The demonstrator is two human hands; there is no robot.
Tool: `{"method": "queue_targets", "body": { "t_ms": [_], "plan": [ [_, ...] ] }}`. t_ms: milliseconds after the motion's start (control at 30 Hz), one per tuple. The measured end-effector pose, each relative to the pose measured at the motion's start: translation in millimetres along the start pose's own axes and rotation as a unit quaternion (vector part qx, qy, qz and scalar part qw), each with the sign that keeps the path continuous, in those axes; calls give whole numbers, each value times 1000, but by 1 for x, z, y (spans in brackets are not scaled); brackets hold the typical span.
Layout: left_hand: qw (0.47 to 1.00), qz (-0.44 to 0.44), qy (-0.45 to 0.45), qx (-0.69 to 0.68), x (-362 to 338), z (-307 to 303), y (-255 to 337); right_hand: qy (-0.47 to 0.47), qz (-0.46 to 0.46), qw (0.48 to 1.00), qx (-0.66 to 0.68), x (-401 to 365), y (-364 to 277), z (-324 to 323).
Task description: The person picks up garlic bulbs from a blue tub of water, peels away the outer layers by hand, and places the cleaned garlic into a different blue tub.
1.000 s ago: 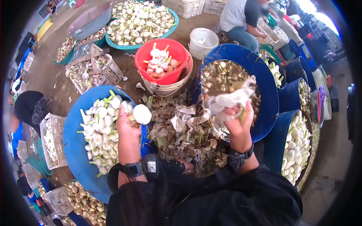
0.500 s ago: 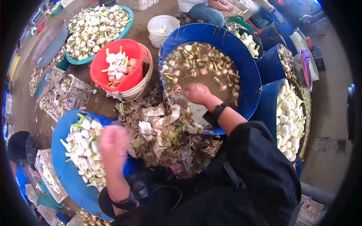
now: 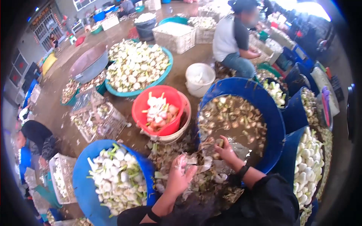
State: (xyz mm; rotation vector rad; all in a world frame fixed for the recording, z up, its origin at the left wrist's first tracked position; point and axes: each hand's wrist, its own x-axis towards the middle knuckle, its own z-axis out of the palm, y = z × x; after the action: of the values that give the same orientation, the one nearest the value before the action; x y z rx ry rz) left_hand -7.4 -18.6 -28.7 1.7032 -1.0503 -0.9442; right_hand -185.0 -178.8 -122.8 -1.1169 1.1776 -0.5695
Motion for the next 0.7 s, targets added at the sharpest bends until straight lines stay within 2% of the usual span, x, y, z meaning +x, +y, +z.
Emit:
{"method": "queue_targets", "body": {
  "t_ms": [33, 67, 100, 133, 167, 200, 233, 267, 300, 367, 400, 433, 467, 500, 533, 600, 633, 700],
  "plan": [
    [999, 3, -9, -50, -2, 8, 4, 27, -53, 986, 154, -14, -22, 19],
    [995, 5, -19, -99, -7, 16, 8, 29, -25, 974, 223, -34, -50, 38],
    [987, 10, -41, -152, -10, 23, 0, 11, -89, 968, 235, -45, -54, 57],
    [989, 78, 0, -129, -11, 26, 3, 6, -71, 964, 257, -61, -65, 78],
    [989, 97, 42, -100, -13, 23, 12, -17, -40, 960, 276, -80, -77, 97],
    [987, 115, 87, -69, -18, 15, 21, 15, -141, 985, 103, -82, -70, 110],
    [983, -8, 118, -139, -22, 7, 24, 1, -294, 954, -59, -89, -78, 114],
    [966, -17, 200, -164, -21, -3, 33, -13, -430, 876, -219, -96, -87, 117],
    [954, -32, 230, -188, -19, -14, 28, -10, -435, 873, -221, -97, -91, 119],
    [940, -47, 259, -217, -15, -38, 19, -169, -545, 733, -370, -100, -95, 117],
    [970, -59, 193, -132, -15, -49, 17, -168, -544, 733, -373, -104, -98, 115],
    [989, -71, 123, -45, -16, -54, 16, -215, -510, 701, -449, -110, -99, 112],
    [989, -71, 120, -46, -17, -52, 15, -261, -471, 664, -519, -116, -99, 110],
    [991, -60, 116, -25, -14, -48, 12, -264, -480, 647, -531, -115, -96, 107],
    [992, -49, 114, -5, -11, -43, 8, -264, -479, 646, -533, -120, -97, 107],
    [992, -66, 102, -34, -4, -38, -4, -211, -400, 696, -558, -128, -99, 108],
    [989, -89, 90, -75, -2, -35, -8, -212, -399, 695, -559, -129, -97, 108],
    [984, -114, 73, -114, -3, -32, -12, -184, -364, 728, -551, -130, -91, 110]
  ]
}}
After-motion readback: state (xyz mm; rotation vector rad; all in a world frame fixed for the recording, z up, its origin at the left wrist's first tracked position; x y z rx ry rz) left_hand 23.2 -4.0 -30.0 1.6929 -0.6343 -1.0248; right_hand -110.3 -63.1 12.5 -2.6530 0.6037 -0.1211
